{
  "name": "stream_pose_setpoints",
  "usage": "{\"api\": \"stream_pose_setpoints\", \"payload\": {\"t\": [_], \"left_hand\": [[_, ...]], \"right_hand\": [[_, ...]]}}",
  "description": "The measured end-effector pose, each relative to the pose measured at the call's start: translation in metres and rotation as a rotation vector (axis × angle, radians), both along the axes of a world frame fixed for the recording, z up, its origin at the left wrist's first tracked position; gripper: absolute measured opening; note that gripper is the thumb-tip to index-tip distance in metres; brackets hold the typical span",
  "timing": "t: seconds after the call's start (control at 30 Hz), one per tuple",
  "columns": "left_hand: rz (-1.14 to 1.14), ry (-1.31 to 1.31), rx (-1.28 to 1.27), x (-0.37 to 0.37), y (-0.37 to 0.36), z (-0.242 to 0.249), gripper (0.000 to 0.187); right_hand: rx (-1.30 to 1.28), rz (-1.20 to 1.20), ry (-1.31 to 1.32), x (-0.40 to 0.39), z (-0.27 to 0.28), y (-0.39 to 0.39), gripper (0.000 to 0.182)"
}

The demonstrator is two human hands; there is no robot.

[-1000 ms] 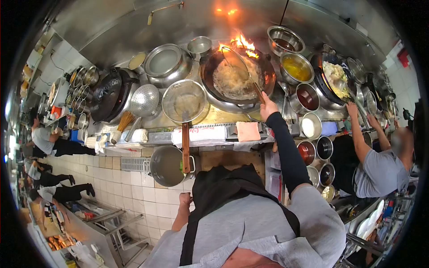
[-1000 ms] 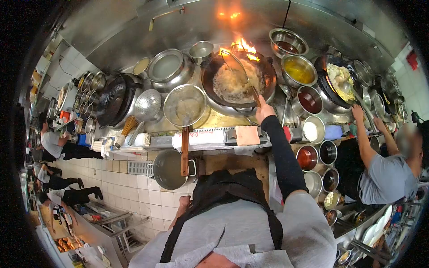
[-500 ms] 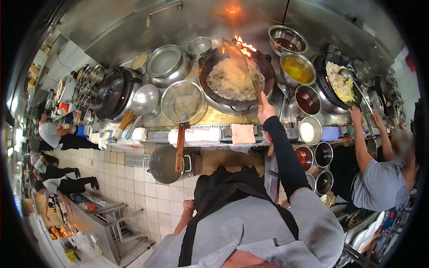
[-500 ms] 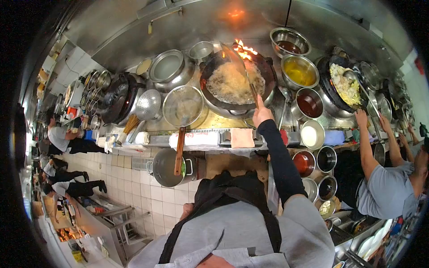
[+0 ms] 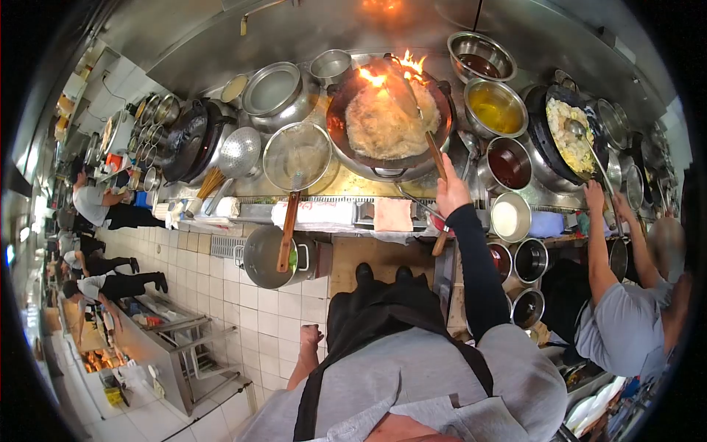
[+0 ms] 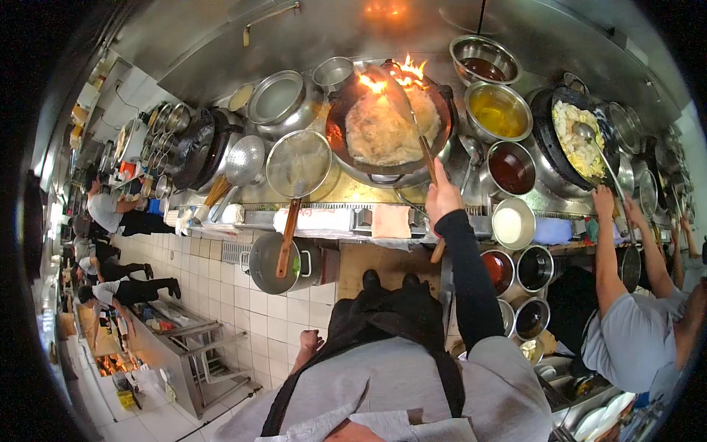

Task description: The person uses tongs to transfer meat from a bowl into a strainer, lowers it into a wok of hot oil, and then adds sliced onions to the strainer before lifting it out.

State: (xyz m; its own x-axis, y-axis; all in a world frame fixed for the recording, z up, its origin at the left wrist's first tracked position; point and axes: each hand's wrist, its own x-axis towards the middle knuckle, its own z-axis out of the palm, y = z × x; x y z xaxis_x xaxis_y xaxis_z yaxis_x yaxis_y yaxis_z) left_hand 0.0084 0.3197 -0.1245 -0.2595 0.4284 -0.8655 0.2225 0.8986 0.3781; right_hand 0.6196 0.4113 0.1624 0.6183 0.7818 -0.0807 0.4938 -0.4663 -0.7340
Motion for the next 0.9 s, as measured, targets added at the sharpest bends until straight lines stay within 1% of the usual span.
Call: {"api": "stream_pose_setpoints", "payload": {"t": [0.03, 0.1, 0.17, 0.2, 0.23, 0.3, 0.33, 0.37, 0.4, 0.43, 0.47, 0.5, 0.53, 0.57, 0.6, 0.63, 0.67, 0.73, 0.77, 0.8, 0.87, 0.9], "left_hand": [[-0.015, 0.013, 0.015, 0.005, -0.002, 0.005, 0.02], [-0.014, 0.053, 0.058, 0.015, -0.011, 0.02, 0.024], [-0.02, 0.047, 0.036, 0.007, -0.023, 0.01, 0.025], [-0.022, 0.04, 0.033, 0.004, -0.022, 0.002, 0.026], [-0.065, 0.096, 0.035, 0.009, -0.024, 0.014, 0.028], [0.001, 0.076, 0.073, 0.006, -0.031, 0.019, 0.026], [0.035, 0.06, 0.094, 0.004, -0.033, 0.013, 0.025], [-0.117, 0.098, 0.121, -0.001, -0.036, 0.005, 0.022], [-0.27, 0.136, 0.145, -0.009, -0.04, -0.001, 0.02], [-0.558, 0.199, 0.181, -0.018, -0.047, -0.005, 0.017], [-0.832, 0.283, 0.243, -0.027, -0.053, -0.008, 0.015], [-1.243, 0.393, 0.321, -0.035, -0.054, -0.011, 0.015], [-1.648, 0.507, 0.404, -0.036, -0.048, -0.015, 0.016], [-1.196, 0.383, 0.19, -0.033, -0.047, -0.016, 0.018], [-1.178, 0.405, 0.181, -0.035, -0.046, -0.015, 0.018], [-1.163, 0.423, 0.181, -0.041, -0.045, -0.03, 0.018], [-1.148, 0.437, 0.178, -0.047, -0.045, -0.045, 0.019], [-1.25, 0.362, 0.226, -0.069, -0.041, -0.07, 0.019], [-1.333, 0.384, 0.257, -0.071, -0.032, -0.072, 0.02], [-1.414, 0.409, 0.291, -0.074, -0.023, -0.073, 0.021], [-1.632, 0.585, 0.368, -0.062, 0.009, -0.053, 0.021], [-1.304, 0.479, 0.34, -0.066, 0.017, -0.055, 0.022]], "right_hand": [[0.001, -0.003, -0.036, 0.004, -0.008, 0.001, 0.064], [-0.002, -0.009, -0.096, 0.009, -0.048, 0.003, 0.065], [0.153, 0.053, -0.129, 0.039, -0.105, 0.006, 0.067], [0.239, 0.084, -0.15, 0.05, -0.118, 0.011, 0.068], [0.201, 0.057, -0.136, 0.047, -0.091, 0.005, 0.068], [0.174, 0.004, -0.093, 0.033, -0.048, -0.009, 0.065], [0.162, -0.021, -0.079, 0.027, -0.028, -0.012, 0.064], [-0.001, -0.08, -0.025, 0.018, -0.009, -0.011, 0.062], [0.042, -0.06, -0.029, 0.021, -0.031, -0.006, 0.062], [0.084, -0.041, -0.033, 0.026, -0.07, 0.002, 0.063], [0.13, -0.024, -0.038, 0.035, -0.097, 0.008, 0.063], [0.162, -0.013, 0.041, 0.041, -0.102, 0.01, 0.064], [0.178, -0.014, 0.033, 0.041, -0.091, 0.014, 0.064], [0.184, -0.016, 0.032, 0.034, -0.074, 0.009, 0.064], [0.188, -0.022, 0.03, 0.026, -0.058, 0.004, 0.064], [0.097, -0.038, 0.013, 0.018, -0.045, 0.004, 0.065], [0.092, -0.038, -0.005, 0.016, -0.051, 0.007, 0.065], [0.057, -0.013, -0.038, 0.013, -0.084, 0.021, 0.065], [0.032, 0.013, -0.056, 0.01, -0.089, 0.029, 0.065], [0.031, 0.018, -0.064, 0.013, -0.092, 0.03, 0.065], [0.027, 0.031, -0.081, 0.011, -0.069, 0.036, 0.065], [0.004, 0.013, -0.154, -0.002, -0.04, 0.036, 0.064]]}}
